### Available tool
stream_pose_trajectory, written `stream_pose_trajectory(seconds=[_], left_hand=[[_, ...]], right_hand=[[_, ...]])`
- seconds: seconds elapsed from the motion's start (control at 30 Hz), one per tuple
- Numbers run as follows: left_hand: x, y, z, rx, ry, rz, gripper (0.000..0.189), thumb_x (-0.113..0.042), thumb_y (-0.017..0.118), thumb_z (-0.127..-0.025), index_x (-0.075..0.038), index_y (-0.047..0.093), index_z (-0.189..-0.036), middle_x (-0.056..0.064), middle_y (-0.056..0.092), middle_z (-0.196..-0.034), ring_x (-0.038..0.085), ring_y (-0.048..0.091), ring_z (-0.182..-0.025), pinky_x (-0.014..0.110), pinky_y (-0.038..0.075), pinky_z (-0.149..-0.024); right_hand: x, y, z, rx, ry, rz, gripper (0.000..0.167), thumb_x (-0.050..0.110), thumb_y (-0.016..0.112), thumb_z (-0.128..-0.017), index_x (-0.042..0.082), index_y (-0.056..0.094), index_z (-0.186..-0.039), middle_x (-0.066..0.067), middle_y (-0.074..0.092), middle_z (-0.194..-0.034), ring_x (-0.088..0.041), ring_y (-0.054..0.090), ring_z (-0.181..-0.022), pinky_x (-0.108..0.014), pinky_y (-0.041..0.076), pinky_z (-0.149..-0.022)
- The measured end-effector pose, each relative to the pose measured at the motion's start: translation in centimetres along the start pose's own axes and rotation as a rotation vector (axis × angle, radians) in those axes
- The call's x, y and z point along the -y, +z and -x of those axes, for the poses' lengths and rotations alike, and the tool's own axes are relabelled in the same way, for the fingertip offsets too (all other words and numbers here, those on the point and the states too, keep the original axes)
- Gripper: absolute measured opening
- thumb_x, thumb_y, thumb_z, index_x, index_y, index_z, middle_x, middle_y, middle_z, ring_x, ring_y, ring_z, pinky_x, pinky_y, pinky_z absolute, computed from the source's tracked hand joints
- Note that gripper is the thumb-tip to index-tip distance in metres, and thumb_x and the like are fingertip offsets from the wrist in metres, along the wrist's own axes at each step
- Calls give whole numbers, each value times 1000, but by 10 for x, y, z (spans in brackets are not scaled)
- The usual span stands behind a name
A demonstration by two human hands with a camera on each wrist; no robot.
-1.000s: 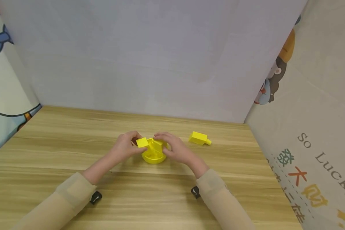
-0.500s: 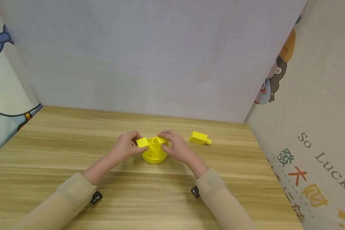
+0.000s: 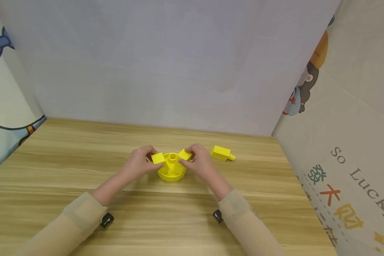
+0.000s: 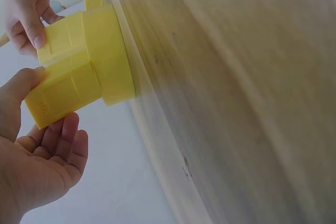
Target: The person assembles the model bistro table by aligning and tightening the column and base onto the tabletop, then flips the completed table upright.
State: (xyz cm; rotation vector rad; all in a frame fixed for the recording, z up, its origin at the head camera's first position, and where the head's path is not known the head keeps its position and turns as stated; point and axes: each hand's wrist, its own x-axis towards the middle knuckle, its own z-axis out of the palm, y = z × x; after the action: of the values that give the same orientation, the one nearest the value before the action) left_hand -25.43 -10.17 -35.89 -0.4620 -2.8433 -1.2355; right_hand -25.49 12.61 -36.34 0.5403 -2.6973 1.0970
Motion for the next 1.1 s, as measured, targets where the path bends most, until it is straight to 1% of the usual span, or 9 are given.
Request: stream_pose_trajectory(seconds=[0.17, 0.3, 0.4, 0.5, 0.63, 0.73, 0.8, 0.93, 1.1], left_hand=[[0, 0, 0, 7, -9, 6, 38, -22, 82, -72, -2, 63, -97, 7, 62, -88, 18, 55, -77, 27, 51, -69], [0, -1, 0, 10, -15, 8, 38, -22, 82, -72, -2, 63, -98, 7, 62, -89, 18, 55, -77, 28, 51, -69], [0, -1, 0, 14, -17, 1, 38, -22, 82, -72, -2, 63, -98, 7, 62, -89, 18, 55, -77, 28, 51, -69], [0, -1, 0, 16, -14, 0, 38, -23, 82, -72, -2, 63, -98, 7, 62, -88, 18, 55, -77, 28, 51, -69], [-1, -1, 0, 13, -8, 5, 38, -22, 82, -72, -2, 63, -97, 7, 62, -88, 19, 55, -77, 28, 51, -69], [-1, -1, 0, 7, -7, 8, 37, -22, 83, -72, -2, 63, -97, 7, 62, -88, 19, 55, -77, 27, 50, -69], [0, 0, -1, 5, -5, 8, 37, -22, 82, -72, -2, 63, -97, 7, 62, -88, 19, 55, -77, 28, 50, -68], [1, 1, -1, 8, -4, 9, 38, -23, 82, -72, -2, 63, -97, 7, 62, -88, 18, 55, -78, 27, 50, -68], [3, 2, -1, 7, -7, 15, 38, -23, 82, -73, -2, 63, -98, 7, 61, -88, 19, 55, -78, 27, 50, -68]], right_hand=[[4, 1, 1, -18, 70, 26, 36, 19, 79, -76, 0, 62, -101, -8, 62, -97, -17, 58, -80, -24, 53, -66], [3, 1, 1, -10, 46, 40, 41, 22, 80, -76, 1, 62, -106, -9, 62, -99, -18, 58, -81, -25, 53, -66], [-2, -2, 2, 35, -3, 2, 48, 24, 79, -76, 3, 60, -115, -9, 61, -107, -21, 58, -89, -30, 55, -70], [-9, -7, 1, 117, -89, -31, 52, 22, 77, -80, 6, 56, -125, -9, 57, -121, -24, 55, -105, -37, 54, -81], [-15, -14, 0, 209, -229, -13, 52, 9, 70, -83, 9, 52, -133, -9, 51, -135, -28, 47, -125, -47, 43, -100], [-18, -16, -2, 234, -275, 10, 53, 3, 64, -84, 7, 50, -134, -10, 50, -138, -29, 43, -129, -49, 36, -106], [-19, -16, -3, 239, -279, 13, 50, 2, 61, -85, 5, 50, -134, -11, 50, -137, -30, 44, -129, -48, 36, -106], [-20, -16, -3, 236, -273, 9, 45, 3, 59, -87, 3, 52, -132, -13, 53, -134, -29, 49, -124, -46, 43, -100], [-21, -16, -1, 225, -232, -14, 44, 4, 62, -85, 3, 55, -129, -13, 53, -132, -29, 51, -121, -45, 48, -94]])
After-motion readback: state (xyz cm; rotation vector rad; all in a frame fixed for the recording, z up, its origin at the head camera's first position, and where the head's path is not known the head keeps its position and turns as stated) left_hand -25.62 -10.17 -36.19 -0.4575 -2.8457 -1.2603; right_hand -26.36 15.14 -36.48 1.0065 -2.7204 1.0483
